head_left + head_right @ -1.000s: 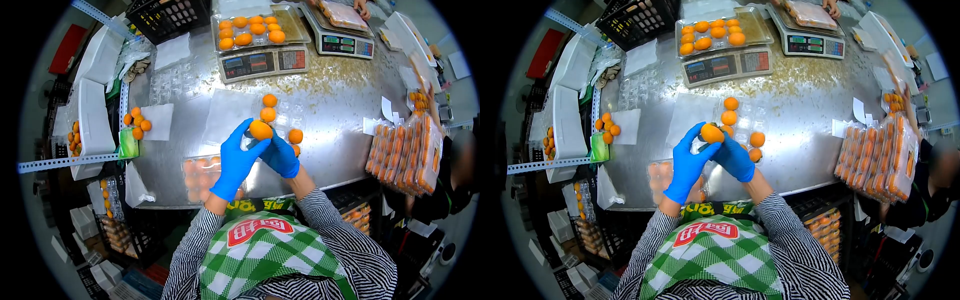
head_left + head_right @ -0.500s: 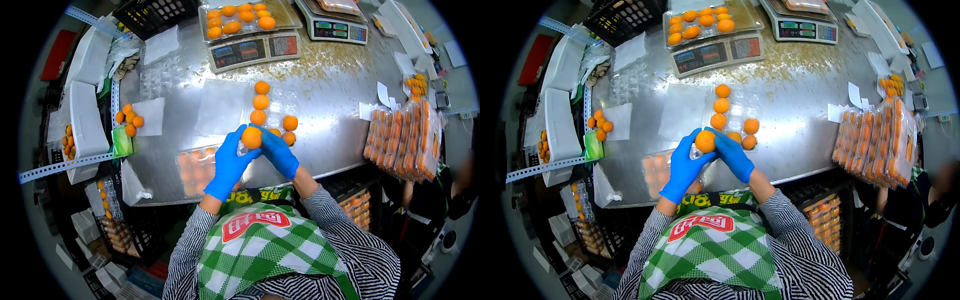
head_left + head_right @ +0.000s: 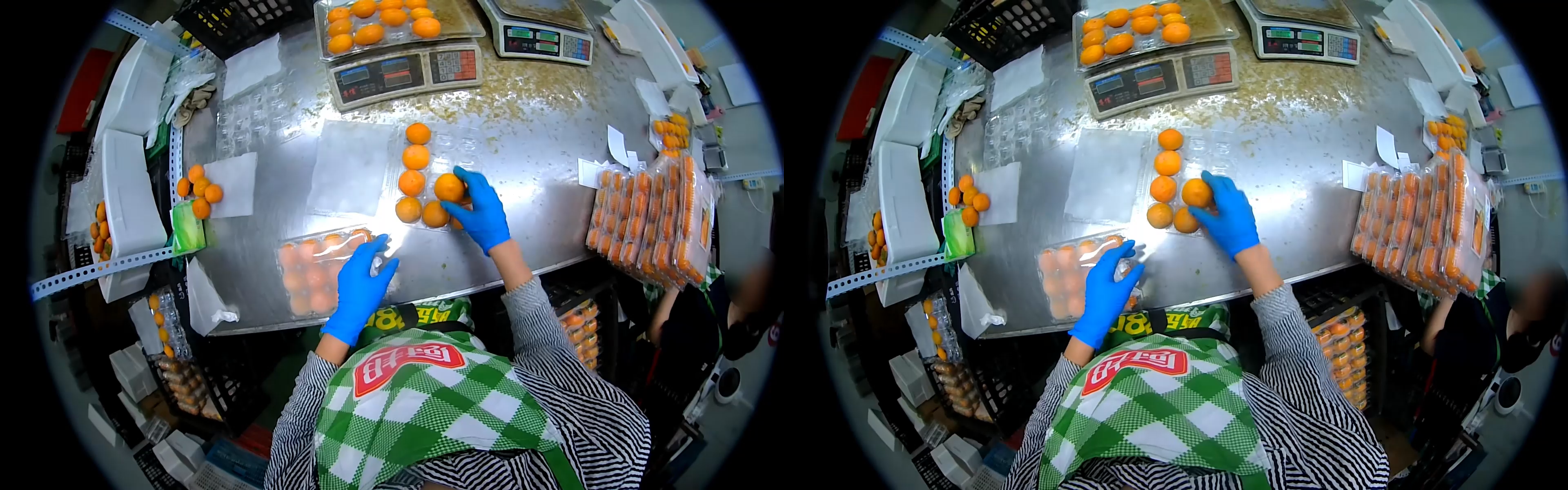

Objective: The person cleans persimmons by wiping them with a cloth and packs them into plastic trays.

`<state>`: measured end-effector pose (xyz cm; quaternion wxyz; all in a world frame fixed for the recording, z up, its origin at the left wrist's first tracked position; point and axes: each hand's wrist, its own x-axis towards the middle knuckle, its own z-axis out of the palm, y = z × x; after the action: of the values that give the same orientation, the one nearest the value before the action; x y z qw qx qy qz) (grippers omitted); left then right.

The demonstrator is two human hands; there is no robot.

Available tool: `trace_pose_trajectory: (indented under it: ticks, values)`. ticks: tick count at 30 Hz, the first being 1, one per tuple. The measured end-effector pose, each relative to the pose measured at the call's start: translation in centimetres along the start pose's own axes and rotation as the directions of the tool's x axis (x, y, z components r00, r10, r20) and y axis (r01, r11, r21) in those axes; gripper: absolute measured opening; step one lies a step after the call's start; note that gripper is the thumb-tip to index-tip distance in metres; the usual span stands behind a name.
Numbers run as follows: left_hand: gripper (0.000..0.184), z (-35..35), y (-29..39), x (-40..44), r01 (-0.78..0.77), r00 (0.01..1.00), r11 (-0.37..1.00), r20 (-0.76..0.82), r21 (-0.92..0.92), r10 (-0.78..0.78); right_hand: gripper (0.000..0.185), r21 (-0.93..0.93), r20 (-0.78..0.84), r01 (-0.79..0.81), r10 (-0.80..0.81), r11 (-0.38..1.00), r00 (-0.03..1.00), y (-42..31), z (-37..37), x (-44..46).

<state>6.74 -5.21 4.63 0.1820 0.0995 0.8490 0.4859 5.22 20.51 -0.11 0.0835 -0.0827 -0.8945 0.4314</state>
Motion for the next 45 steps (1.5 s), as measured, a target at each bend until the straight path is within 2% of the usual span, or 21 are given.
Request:
trace_pose_trajectory:
  ticks: [1, 4, 5, 8, 14, 17, 20, 21, 22, 24, 26, 27, 28, 30, 33, 37, 42, 45]
  values:
    - [0.046, 0.0, 0.1, -0.1, -0.003, 1.0, 1.0, 0.003, 0.004, 0.003, 0.061, -0.123, 0.017, 0.114, -0.112, 0.986, 0.994, 0.3, 0.0, 0.6]
    - [0.044, -0.2, 0.4, -0.2, -0.024, 1.0, 0.999, -0.002, 0.024, 0.024, 0.06, -0.361, 0.1, 0.116, -0.085, 0.925, 0.991, 1.3, 1.3, 1.3]
    - [0.042, -0.2, 0.3, -0.4, -0.035, 0.999, 0.999, -0.017, 0.033, 0.036, 0.058, -0.342, 0.122, 0.022, 0.021, 0.939, 0.992, 2.2, 1.9, 1.5]
    - [0.04, -0.4, -0.6, -0.9, -0.001, 0.999, 1.0, -0.037, 0.02, 0.002, 0.055, -0.361, 0.136, -0.05, 0.106, 0.931, 0.985, 1.5, 1.4, 2.1]
    - [0.039, -0.6, -1.1, -1.1, 0.014, 0.999, 1.0, -0.046, -0.022, -0.015, 0.058, -0.259, 0.161, -0.117, 0.162, 0.959, 0.974, 1.7, 1.8, 1.9]
    - [0.038, -0.5, -1.4, -1.2, 0.02, 1.0, 0.999, -0.018, -0.027, -0.02, 0.058, -0.354, 0.173, -0.133, 0.204, 0.926, 0.964, 1.2, 1.3, 1.6]
    - [0.037, -0.8, -1.6, -1.3, -0.006, 1.0, 0.999, -0.02, -0.04, 0.006, 0.056, -0.197, -0.024, -0.092, 0.089, 0.976, 0.996, 1.4, -1.0, 1.3]
    - [0.037, -1.0, -1.6, -1.4, -0.017, 0.999, 0.999, -0.03, -0.05, 0.016, 0.052, -0.209, -0.173, -0.007, -0.03, 0.978, 0.984, 3.0, -2.0, 1.4]
    - [0.037, -1.1, -2.0, -1.5, 0.001, 1.0, 0.998, -0.028, -0.066, -0.003, 0.049, -0.116, -0.24, -0.025, -0.003, 0.993, 0.971, 4.0, -3.1, 1.2]
    - [0.036, -1.4, -2.9, -1.3, 0.029, 0.999, 0.995, -0.015, -0.098, -0.031, 0.048, -0.013, -0.162, -0.243, 0.238, 0.97, 0.958, 5.1, -3.8, -0.1]
    - [0.036, -1.4, -2.8, -1.2, 0.01, 1.0, 0.998, 0.015, -0.061, -0.009, 0.048, -0.052, -0.104, -0.27, 0.264, 0.961, 0.959, 5.3, -3.0, -0.9]
    - [0.036, -1.6, -2.8, -1.3, 0.003, 1.0, 0.999, 0.028, -0.044, -0.002, 0.05, -0.169, -0.112, -0.222, 0.205, 0.96, 0.972, 5.8, -2.0, -1.1]
    - [0.036, -1.7, -2.7, -1.4, -0.006, 0.999, 0.998, 0.051, -0.06, 0.009, 0.053, -0.182, -0.088, -0.287, 0.276, 0.94, 0.957, 3.9, -1.6, -1.1]
    - [0.036, -1.9, -2.6, -1.3, -0.024, 0.995, 0.995, 0.094, -0.097, 0.033, 0.053, -0.368, -0.028, -0.291, 0.302, 0.883, 0.953, 2.2, -0.6, -0.5]
    - [0.035, -2.5, -2.7, -1.5, -0.031, 0.994, 0.992, 0.099, -0.122, 0.043, 0.055, -0.501, -0.022, -0.355, 0.398, 0.79, 0.917, 0.3, 0.3, 0.5]
    - [0.034, -3.8, -3.8, -1.9, -0.051, 0.995, 0.992, 0.081, -0.115, 0.061, 0.051, -0.494, -0.012, -0.388, 0.441, 0.778, 0.898, -0.6, 0.4, 0.9]
    - [0.035, -5.2, -4.7, -2.0, -0.097, 0.993, 0.982, 0.056, -0.16, 0.107, 0.052, -0.481, -0.094, -0.456, 0.473, 0.749, 0.876, -0.7, 1.6, 0.6]
    - [0.035, -6.0, -4.8, -1.8, -0.074, 0.994, 0.974, 0.057, -0.215, 0.088, 0.048, -0.125, -0.227, -0.466, 0.432, 0.876, 0.873, -1.1, 1.6, -0.9]
